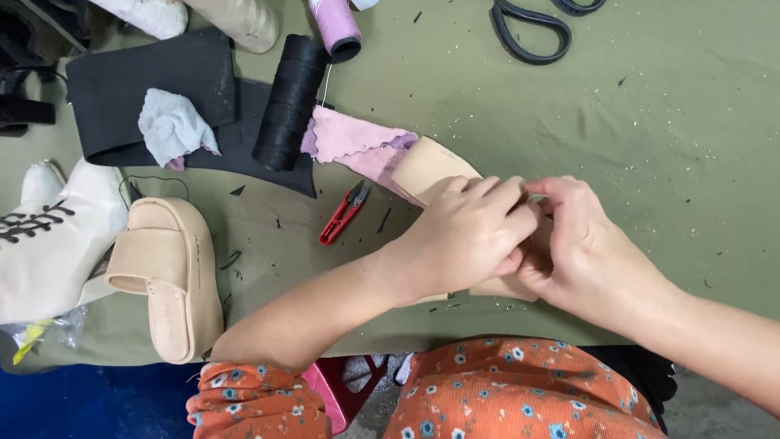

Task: Hand-sewing the sole of a platform sandal using an awl and thick thread at a repair bench.

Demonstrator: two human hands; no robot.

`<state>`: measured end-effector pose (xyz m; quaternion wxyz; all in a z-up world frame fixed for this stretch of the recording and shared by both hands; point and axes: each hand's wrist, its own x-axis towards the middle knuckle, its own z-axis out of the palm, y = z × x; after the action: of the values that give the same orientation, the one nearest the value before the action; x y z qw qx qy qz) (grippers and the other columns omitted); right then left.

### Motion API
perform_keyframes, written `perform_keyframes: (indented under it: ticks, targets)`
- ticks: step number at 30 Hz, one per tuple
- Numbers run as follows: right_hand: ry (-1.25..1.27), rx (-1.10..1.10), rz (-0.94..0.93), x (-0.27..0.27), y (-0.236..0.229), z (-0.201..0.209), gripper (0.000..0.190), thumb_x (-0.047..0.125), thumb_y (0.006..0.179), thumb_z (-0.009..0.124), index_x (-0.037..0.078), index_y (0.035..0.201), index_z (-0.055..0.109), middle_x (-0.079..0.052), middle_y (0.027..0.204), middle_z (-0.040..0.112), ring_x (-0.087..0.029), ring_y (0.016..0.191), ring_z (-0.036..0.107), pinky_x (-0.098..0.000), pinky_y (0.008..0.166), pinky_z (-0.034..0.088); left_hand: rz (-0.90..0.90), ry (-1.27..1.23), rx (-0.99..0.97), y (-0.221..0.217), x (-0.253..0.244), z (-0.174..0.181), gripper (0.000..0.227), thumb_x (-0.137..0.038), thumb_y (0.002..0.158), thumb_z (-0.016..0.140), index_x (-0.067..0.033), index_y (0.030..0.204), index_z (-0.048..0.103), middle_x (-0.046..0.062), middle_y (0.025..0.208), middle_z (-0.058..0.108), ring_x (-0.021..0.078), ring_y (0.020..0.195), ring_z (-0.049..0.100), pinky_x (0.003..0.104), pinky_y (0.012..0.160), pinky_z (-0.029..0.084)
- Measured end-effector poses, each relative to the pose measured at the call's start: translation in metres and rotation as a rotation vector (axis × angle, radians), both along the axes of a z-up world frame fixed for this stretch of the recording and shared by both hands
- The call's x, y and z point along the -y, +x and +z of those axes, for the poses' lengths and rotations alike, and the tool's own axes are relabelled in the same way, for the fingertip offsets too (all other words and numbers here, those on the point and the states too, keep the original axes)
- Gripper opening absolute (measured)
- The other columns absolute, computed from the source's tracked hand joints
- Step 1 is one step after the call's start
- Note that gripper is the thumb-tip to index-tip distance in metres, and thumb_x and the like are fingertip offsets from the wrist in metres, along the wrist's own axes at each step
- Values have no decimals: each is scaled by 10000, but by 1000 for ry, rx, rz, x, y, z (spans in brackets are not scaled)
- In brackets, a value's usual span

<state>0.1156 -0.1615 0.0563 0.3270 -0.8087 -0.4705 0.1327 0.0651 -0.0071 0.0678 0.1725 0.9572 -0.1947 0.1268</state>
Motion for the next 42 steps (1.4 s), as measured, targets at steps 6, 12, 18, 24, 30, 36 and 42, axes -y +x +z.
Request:
perform_keyframes:
  ticks: [6, 12, 18, 24, 30, 36, 42]
  targets:
    - [-103, -82, -51, 10, 1, -10, 583, 145, 647, 568, -88, 1054, 221, -205, 1027, 318, -270, 917, 444, -319, 674, 427, -154, -496, -365, 14, -24, 0, 123, -108, 697, 520, -100, 638, 413, 23, 676, 425, 189, 511, 458, 303, 478, 359]
    - [-161, -236, -162, 11, -1, -10, 537, 151, 644, 552, -26, 1033, 227, -158, 994, 357, -228, 884, 469, -318, 649, 429, -190, -520, -421, 15, -26, -2, 187, -122, 697, 560, -93, 610, 397, 27, 702, 423, 187, 492, 439, 290, 478, 336]
    - [120, -391, -274, 13, -8, -11, 594, 69, 628, 609, -4, 1040, 188, -157, 1013, 298, -208, 901, 477, -275, 704, 451, -199, -259, -271, 12, -17, -1, 171, -150, 697, 594, -62, 716, 448, 61, 683, 398, 244, 523, 488, 368, 466, 375]
    - [223, -381, -260, 14, -12, -18, 542, 51, 643, 579, 7, 1029, 203, -156, 997, 336, -220, 904, 484, -304, 823, 395, -186, 100, 44, 9, -14, 11, 71, -61, 727, 523, -98, 682, 483, 16, 635, 386, 151, 454, 456, 286, 399, 368]
    - [271, -391, -205, 18, -8, -18, 500, 52, 660, 558, -17, 1040, 240, -184, 1000, 397, -244, 934, 493, -323, 851, 417, -225, 1, -70, 13, -16, 8, 109, -61, 731, 508, -95, 640, 458, 30, 615, 373, 202, 427, 451, 331, 381, 367]
    - [320, -650, -275, 14, 2, 1, 539, -14, 710, 450, -38, 1206, 240, -192, 1006, 445, -230, 1013, 454, -320, 888, 391, -207, -356, -314, 9, -24, 1, 92, -97, 743, 535, -30, 749, 472, 131, 898, 477, 294, 707, 526, 376, 621, 404]
    - [173, -514, -172, 14, 21, 19, 470, 79, 724, 487, -47, 1165, 383, -169, 1091, 485, -222, 1033, 473, -300, 922, 359, 296, -558, -13, -42, -17, -5, 116, -30, 763, 412, -42, 862, 472, 125, 969, 477, 260, 906, 486, 357, 811, 361]
